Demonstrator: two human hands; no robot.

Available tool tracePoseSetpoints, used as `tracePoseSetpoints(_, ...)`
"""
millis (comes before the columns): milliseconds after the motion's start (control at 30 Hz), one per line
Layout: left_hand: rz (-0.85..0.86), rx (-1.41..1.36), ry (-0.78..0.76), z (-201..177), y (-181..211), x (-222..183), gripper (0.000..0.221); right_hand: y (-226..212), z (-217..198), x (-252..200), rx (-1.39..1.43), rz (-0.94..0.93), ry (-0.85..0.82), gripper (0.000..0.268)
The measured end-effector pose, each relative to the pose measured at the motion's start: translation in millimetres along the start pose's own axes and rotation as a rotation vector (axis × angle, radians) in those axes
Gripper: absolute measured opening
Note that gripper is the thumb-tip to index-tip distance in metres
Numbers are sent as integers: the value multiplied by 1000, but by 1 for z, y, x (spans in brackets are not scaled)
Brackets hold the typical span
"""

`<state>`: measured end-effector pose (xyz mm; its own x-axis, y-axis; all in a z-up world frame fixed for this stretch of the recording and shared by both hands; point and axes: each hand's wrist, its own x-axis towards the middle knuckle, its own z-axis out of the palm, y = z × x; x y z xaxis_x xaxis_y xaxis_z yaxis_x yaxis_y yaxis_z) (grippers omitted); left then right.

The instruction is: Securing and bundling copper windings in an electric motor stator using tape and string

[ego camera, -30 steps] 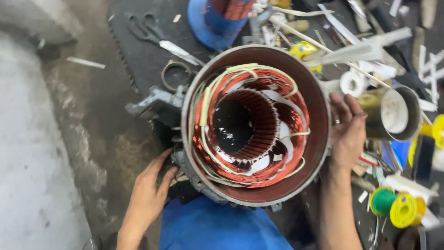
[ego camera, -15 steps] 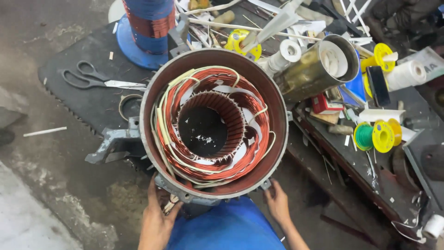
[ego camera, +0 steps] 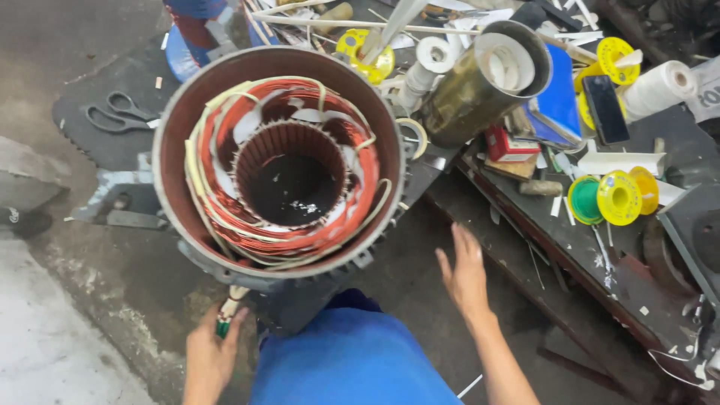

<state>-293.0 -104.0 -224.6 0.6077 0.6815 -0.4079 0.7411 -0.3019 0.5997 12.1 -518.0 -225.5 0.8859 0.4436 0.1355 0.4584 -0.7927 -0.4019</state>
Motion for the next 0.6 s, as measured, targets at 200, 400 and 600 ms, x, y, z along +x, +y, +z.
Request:
tracePoseSetpoints(200, -2, 610, 58, -41, 74, -34, 81, 31, -56, 62, -197, 2, -495, 66)
tracePoseSetpoints(400, 460, 333, 598, 27, 128, -119, 65, 75, 3, -7, 65, -74, -358, 76)
tracePoseSetpoints(600, 136, 401, 101, 244, -61, -134, 66, 146, 33, -207, 230, 315, -683, 79)
